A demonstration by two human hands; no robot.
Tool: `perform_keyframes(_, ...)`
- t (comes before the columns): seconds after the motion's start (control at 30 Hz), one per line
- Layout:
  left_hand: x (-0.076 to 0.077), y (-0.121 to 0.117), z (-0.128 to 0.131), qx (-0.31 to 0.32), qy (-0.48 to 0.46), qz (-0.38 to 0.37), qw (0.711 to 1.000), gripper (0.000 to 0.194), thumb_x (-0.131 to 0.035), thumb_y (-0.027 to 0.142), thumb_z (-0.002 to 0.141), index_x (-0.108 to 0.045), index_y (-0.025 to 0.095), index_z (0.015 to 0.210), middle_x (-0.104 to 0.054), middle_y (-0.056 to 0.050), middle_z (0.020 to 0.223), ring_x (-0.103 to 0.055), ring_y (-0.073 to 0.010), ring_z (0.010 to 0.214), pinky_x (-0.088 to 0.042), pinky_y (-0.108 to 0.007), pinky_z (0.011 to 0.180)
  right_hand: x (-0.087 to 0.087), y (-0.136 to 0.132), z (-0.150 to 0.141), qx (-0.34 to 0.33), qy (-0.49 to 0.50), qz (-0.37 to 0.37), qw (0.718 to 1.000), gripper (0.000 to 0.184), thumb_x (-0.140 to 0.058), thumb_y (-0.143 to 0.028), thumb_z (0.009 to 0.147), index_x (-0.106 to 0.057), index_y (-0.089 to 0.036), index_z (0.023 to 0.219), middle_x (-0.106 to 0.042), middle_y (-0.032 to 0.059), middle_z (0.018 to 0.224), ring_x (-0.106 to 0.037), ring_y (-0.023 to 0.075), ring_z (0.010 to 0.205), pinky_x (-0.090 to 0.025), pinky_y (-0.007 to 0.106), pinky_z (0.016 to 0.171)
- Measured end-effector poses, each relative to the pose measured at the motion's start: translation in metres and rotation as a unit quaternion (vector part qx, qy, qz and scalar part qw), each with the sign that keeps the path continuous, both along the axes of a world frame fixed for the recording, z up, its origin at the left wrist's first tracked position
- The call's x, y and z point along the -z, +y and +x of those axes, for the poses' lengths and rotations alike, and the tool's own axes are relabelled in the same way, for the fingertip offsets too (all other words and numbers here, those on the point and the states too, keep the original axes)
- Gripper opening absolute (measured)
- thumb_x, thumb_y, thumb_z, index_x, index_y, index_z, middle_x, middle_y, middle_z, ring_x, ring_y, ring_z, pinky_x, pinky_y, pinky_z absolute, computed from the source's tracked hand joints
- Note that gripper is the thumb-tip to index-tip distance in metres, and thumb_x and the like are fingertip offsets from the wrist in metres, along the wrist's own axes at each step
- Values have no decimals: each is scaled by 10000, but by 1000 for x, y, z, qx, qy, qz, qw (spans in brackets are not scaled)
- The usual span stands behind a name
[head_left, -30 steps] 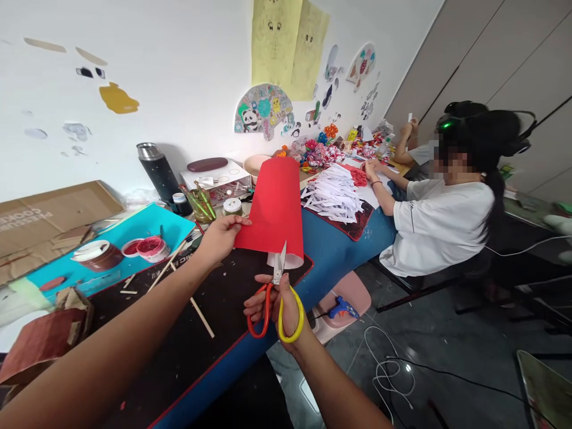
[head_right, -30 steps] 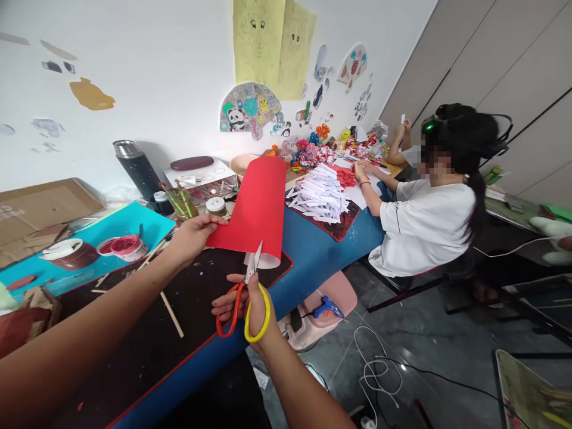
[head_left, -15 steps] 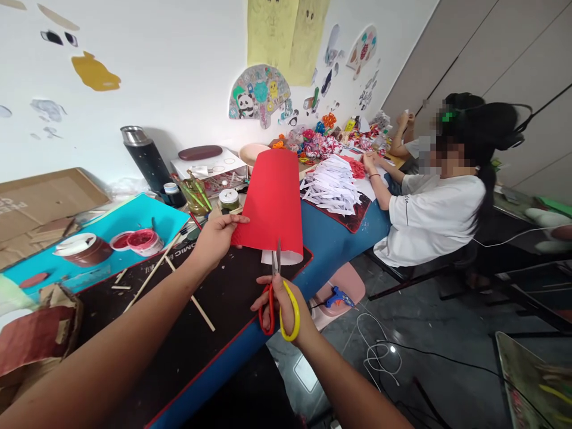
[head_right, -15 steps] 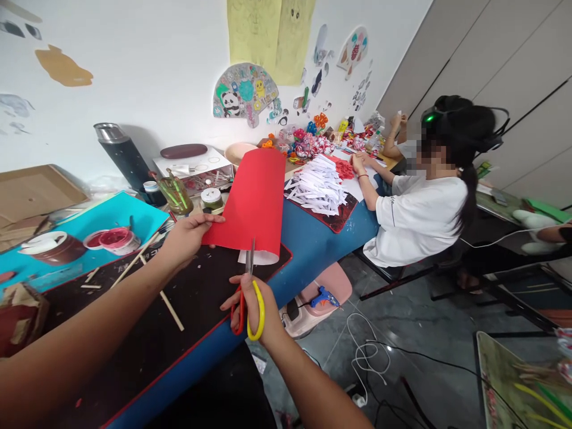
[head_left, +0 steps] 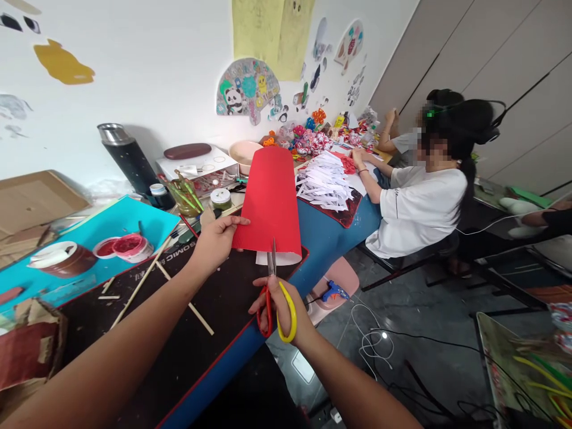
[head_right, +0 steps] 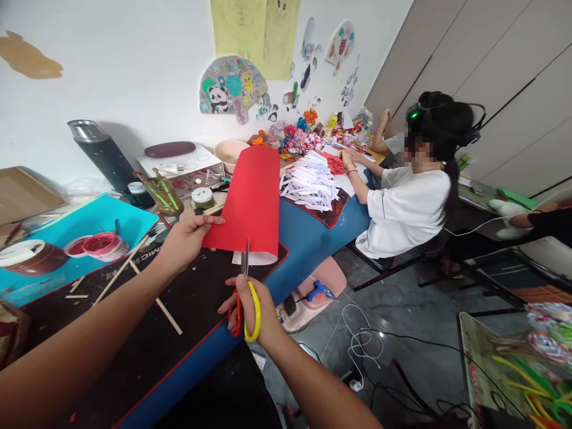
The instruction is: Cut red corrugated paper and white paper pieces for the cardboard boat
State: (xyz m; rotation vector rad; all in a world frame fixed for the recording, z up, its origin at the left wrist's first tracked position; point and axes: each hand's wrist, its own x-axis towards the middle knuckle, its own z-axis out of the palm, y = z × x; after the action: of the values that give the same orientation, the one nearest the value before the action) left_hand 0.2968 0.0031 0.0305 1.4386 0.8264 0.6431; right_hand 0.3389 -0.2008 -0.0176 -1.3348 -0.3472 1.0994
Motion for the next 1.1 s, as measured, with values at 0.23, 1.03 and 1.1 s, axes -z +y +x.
perform_keyframes(0.23,-9,-3,-4,-7,-17,-47,999,199,-679,136,957,-846,203,872,-799,-80,972,-658,-178,620,-645,-321,590,-3,0,2,4,-3,2,1000,915,-641,-986,788,-642,-145,1149,-764,33,671,-562,132,355,-430,246,383)
perform_keyframes(1.03,-10,-5,-11,12,0,14,1000,199,-665,211,959,-858,217,914,-843,-79,1156,-733,-197,677,-647,-296,517,-6,0,-1,29,-21,0,999,727,-684,-912,845,-633,-192,936,-499,-97,458,-399,96,293,-316,209,303)
perform_keyframes(1.1,-10,-7,-12,12,-1,14,1000,188,-675,196,948,-860,217,925,-845,-75,1116,-736,-190,660,-646,-285,519,-6,0,-1,32,-21,-4,999,729,-685,-916,837,-631,-194,924,-484,-102,446,-391,97,287,-313,209,297)
